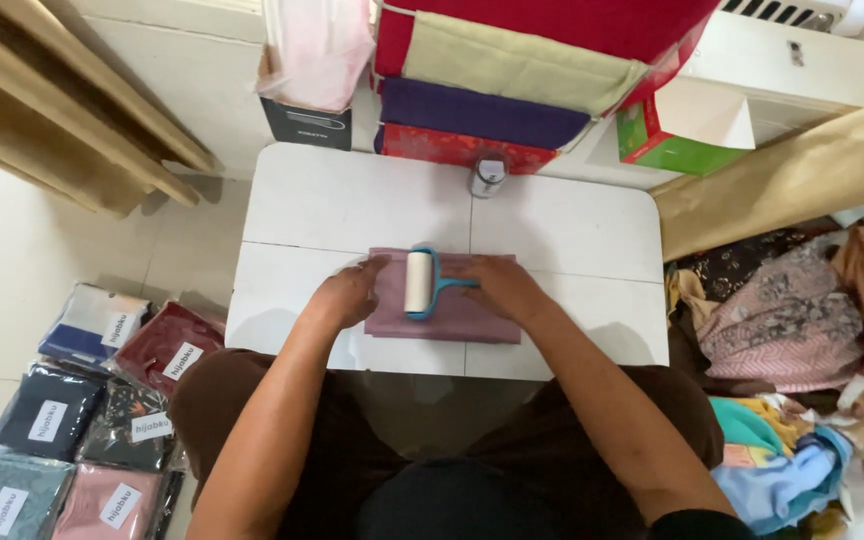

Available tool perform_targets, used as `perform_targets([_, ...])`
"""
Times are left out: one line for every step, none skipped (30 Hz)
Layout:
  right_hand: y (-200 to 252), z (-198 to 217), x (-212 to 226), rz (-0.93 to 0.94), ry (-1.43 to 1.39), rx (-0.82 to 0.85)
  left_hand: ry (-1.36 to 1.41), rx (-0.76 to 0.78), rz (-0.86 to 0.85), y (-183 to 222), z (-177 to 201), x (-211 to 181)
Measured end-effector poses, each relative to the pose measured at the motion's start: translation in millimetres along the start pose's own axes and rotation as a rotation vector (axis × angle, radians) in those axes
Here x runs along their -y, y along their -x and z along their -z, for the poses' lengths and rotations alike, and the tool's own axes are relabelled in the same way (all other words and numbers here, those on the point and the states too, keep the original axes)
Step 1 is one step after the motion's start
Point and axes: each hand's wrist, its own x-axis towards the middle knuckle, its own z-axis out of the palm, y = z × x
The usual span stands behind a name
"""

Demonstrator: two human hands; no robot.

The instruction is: Cleaning a piece of fabric with a lint roller, folding it neatly, and inserting it into a plastic packaging bag.

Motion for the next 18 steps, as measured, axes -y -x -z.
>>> perform_targets([10,-3,-22,-0.007,-0.007,-0.008,-0.01,0.003,-0.007,3,3,-8])
perform_targets([20,-7,-43,-0.033,-0.044,-0.011,-0.091,0.022,0.015,6,7,-15])
perform_targets([31,-11,-64,-0.058,-0.083,-0.008,-0.169,0.044,0.042,11,10,-23])
perform_targets([40,-4,-77,-0.063,-0.091,-0.01,-0.176,0.05,0.039,4,12,-18])
perform_targets([53,0,-91,-0.129,-0.071,0.018,-0.175,0.052,0.046,0,8,-15])
perform_targets([65,4,-104,-0.194,-0.05,0.046,-0.175,0.054,0.054,-4,4,-11])
perform_targets([74,4,-117,-0.2,-0.05,0.045,-0.176,0.056,0.048,-6,3,-11])
perform_targets([83,5,-129,-0.271,-0.011,0.052,-0.17,0.056,0.045,-8,2,-11])
perform_targets([93,6,-141,-0.343,0.029,0.06,-0.164,0.058,0.042,-9,1,-12])
perform_targets([100,8,-142,-0.351,0.028,0.061,-0.163,0.061,0.035,-8,0,-11])
perform_targets([104,11,-143,-0.398,0.113,0.081,-0.185,0.06,0.031,-9,1,-10])
perform_targets([109,14,-143,-0.445,0.198,0.102,-0.207,0.058,0.028,-9,2,-8])
perform_targets([112,21,-133,-0.447,0.196,0.102,-0.209,0.06,0.027,-11,3,-8])
perform_targets([114,27,-122,-0.432,0.11,0.083,-0.188,0.031,0.017,-13,3,-7])
perform_targets([116,32,-110,-0.414,0.023,0.069,-0.165,0.003,0.011,-12,2,-4])
perform_targets([113,29,-101,-0.411,0.021,0.073,-0.165,0.007,0.015,-9,7,-8])
perform_targets([109,25,-91,-0.386,0.053,0.102,-0.146,-0.005,0.009,-6,12,-12])
perform_targets([106,22,-80,-0.36,0.086,0.13,-0.128,-0.018,0.002,-2,18,-15])
